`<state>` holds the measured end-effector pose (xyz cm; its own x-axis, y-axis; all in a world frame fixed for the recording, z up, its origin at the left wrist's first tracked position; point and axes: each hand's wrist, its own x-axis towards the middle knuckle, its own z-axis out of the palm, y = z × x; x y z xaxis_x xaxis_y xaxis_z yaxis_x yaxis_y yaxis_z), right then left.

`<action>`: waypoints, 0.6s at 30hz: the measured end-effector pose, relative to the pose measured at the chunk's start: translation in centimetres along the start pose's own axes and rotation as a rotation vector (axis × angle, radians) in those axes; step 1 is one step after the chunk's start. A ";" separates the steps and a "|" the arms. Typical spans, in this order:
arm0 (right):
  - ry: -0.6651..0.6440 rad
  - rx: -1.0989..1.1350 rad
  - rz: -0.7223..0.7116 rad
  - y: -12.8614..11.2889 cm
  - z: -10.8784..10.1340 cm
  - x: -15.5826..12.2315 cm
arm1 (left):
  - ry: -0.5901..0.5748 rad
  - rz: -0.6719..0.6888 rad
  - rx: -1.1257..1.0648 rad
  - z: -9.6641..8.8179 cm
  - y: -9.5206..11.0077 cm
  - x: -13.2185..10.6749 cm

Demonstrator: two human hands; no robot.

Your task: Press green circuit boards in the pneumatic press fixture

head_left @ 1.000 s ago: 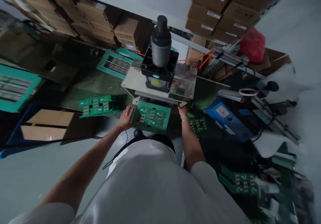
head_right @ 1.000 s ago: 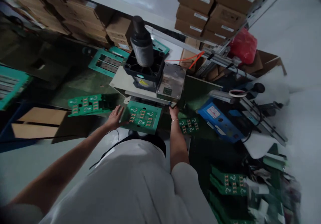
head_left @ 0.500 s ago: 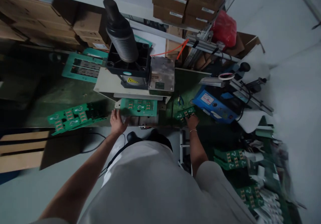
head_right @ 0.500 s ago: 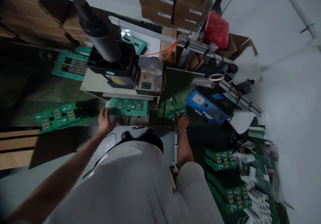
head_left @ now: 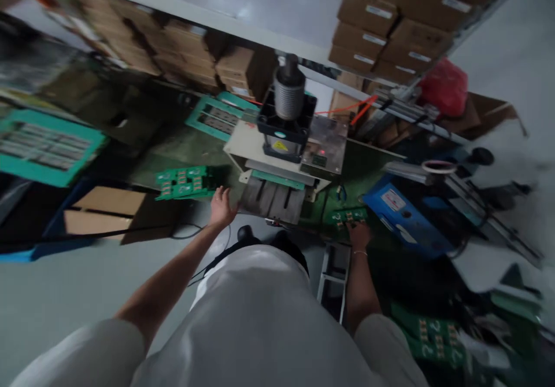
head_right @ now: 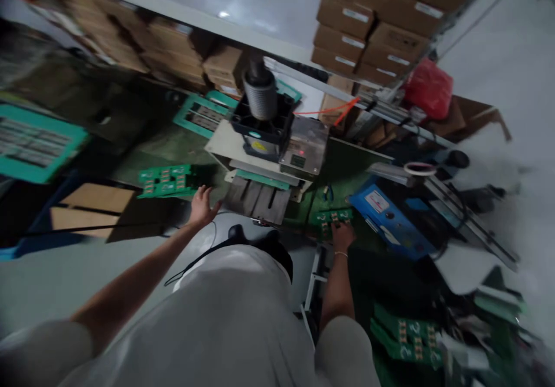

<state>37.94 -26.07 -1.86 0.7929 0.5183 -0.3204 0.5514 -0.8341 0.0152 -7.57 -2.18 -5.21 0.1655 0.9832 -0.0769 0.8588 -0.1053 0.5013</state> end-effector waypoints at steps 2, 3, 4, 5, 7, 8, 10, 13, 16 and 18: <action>0.068 -0.015 -0.008 0.2 0.4 -0.5 | 0.035 -0.077 0.008 -0.8 -1.2 -0.1; 0.099 -0.017 -0.017 0.2 0.7 -0.8 | 0.058 -0.127 0.012 -1.3 -1.9 -0.1; 0.127 -0.014 -0.029 0.2 0.9 -1.1 | 0.085 -0.181 0.016 -1.8 -2.5 0.0; 0.154 -0.004 -0.039 0.1 1.0 -1.5 | 0.111 -0.232 0.019 -2.3 -3.2 0.1; 0.209 0.031 -0.062 -0.4 1.1 -2.5 | 0.153 -0.295 0.020 -3.3 -4.2 0.6; 0.234 0.053 -0.072 -0.8 1.1 -3.1 | 0.164 -0.303 0.017 -3.7 -4.5 0.9; 0.273 0.093 -0.078 -1.9 0.9 -4.3 | 0.167 -0.266 0.004 -4.3 -4.8 1.6; 0.293 0.142 -0.082 -4.1 0.6 -5.9 | 0.157 -0.115 -0.018 -4.3 -3.9 2.8; 0.336 0.193 -0.139 -6.5 0.3 -7.1 | 0.138 0.075 -0.040 -3.8 -2.0 3.8; 0.369 0.212 -0.169 -8.0 0.2 -7.8 | 0.105 0.182 -0.050 -3.4 -0.7 4.3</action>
<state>27.29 -23.47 0.36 0.7567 0.6512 0.0576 0.6463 -0.7320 -0.2153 -9.10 2.66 -2.92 0.2625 0.9589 0.1076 0.7939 -0.2780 0.5408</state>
